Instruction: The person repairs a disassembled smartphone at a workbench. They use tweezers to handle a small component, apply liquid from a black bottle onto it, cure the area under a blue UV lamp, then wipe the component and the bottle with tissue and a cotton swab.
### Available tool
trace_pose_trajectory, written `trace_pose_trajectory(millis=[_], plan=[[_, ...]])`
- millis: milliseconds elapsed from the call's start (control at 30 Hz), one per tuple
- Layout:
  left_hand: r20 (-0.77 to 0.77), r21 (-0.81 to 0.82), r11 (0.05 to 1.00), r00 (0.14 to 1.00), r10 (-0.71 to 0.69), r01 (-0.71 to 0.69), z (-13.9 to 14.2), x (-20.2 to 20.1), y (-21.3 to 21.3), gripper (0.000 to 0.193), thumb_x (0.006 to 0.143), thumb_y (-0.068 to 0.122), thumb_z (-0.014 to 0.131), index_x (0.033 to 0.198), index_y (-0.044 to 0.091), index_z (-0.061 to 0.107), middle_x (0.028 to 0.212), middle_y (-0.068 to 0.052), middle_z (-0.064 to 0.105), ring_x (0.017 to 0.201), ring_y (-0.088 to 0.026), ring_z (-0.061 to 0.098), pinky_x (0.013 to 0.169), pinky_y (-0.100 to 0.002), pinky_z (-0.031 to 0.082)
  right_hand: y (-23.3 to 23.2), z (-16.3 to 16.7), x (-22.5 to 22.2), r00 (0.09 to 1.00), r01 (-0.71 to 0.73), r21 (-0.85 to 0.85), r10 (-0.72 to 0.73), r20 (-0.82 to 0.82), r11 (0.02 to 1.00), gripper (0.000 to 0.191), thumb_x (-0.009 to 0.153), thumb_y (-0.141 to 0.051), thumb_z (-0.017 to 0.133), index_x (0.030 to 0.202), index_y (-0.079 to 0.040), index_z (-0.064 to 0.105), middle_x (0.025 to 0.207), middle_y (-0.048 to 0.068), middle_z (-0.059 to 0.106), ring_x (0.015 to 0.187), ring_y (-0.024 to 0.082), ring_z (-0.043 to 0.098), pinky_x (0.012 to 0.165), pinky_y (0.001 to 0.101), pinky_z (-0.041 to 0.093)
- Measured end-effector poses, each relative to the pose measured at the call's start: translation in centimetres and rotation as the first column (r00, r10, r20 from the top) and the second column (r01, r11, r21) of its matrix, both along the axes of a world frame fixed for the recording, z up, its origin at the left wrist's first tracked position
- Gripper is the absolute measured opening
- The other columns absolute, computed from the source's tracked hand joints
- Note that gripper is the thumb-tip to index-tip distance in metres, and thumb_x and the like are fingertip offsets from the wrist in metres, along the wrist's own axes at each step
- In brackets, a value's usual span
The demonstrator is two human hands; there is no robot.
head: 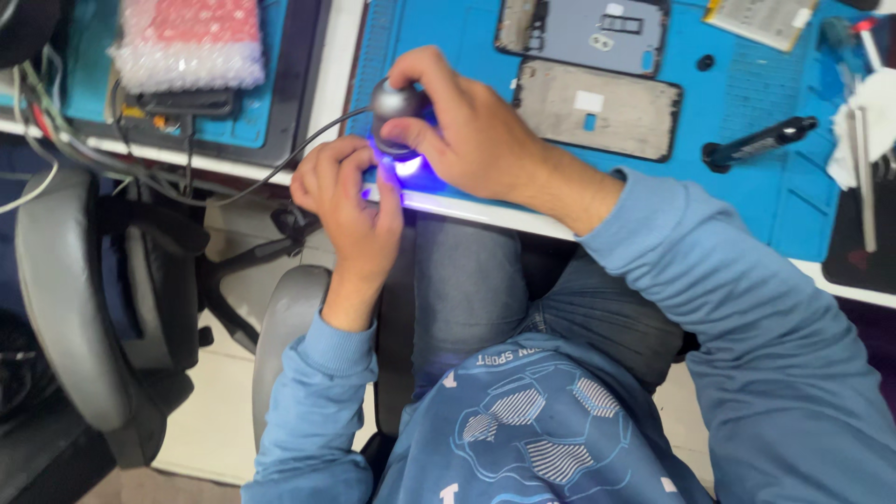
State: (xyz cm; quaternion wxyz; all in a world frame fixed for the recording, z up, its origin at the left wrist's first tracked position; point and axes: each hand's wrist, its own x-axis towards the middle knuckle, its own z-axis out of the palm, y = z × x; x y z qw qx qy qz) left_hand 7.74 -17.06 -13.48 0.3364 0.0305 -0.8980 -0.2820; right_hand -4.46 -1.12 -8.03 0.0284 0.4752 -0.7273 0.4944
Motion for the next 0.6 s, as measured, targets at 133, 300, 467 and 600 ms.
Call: trace_pose_trajectory(millis=[133,300,467,600], plan=[[0.009,0.0,1.0,1.0,-0.002,0.002,-0.06,-0.07,0.08,0.016,0.097,0.014,0.071,0.11,0.01,0.062,0.124,-0.005,0.061,0.126,-0.028,0.049,0.111,-0.047,0.024,0.05,0.27,0.09,0.999,-0.02,0.012,0.019,0.032,1.0,0.039,0.105,-0.017,0.074,0.128,-0.006,0.045,0.116,0.014,0.068,0.102,0.031,0.073,0.084,0.0388,0.059],[0.002,0.002,1.0,1.0,0.009,-0.009,-0.27,-0.15,0.12,0.016,0.097,0.014,0.071,0.11,0.01,0.062,0.123,-0.005,0.06,0.126,-0.027,0.049,0.111,-0.047,0.024,0.02,0.44,0.03,0.999,-0.039,0.021,0.039,0.032,0.999,0.039,0.106,-0.021,0.073,0.129,-0.007,0.044,0.116,0.012,0.068,0.101,0.028,0.074,0.083,0.0372,0.06],[0.009,0.01,1.0,1.0,0.011,-0.011,-0.35,-0.14,0.07,0.016,0.097,0.014,0.072,0.109,0.01,0.062,0.123,-0.005,0.06,0.126,-0.027,0.048,0.111,-0.047,0.024,0.0,0.4,0.07,0.999,-0.032,0.022,0.032,0.003,0.999,0.04,0.105,-0.022,0.074,0.128,-0.006,0.044,0.118,0.013,0.067,0.098,0.028,0.073,0.081,0.0372,0.06],[0.005,0.002,1.0,1.0,0.012,-0.012,-0.41,-0.15,0.06,0.017,0.097,0.013,0.072,0.11,0.01,0.062,0.124,-0.005,0.06,0.126,-0.027,0.048,0.111,-0.047,0.024,0.02,0.4,0.07,1.0,-0.028,0.033,0.027,0.014,0.999,0.04,0.106,-0.022,0.074,0.128,-0.006,0.045,0.116,0.013,0.068,0.099,0.029,0.074,0.081,0.0376,0.06]])
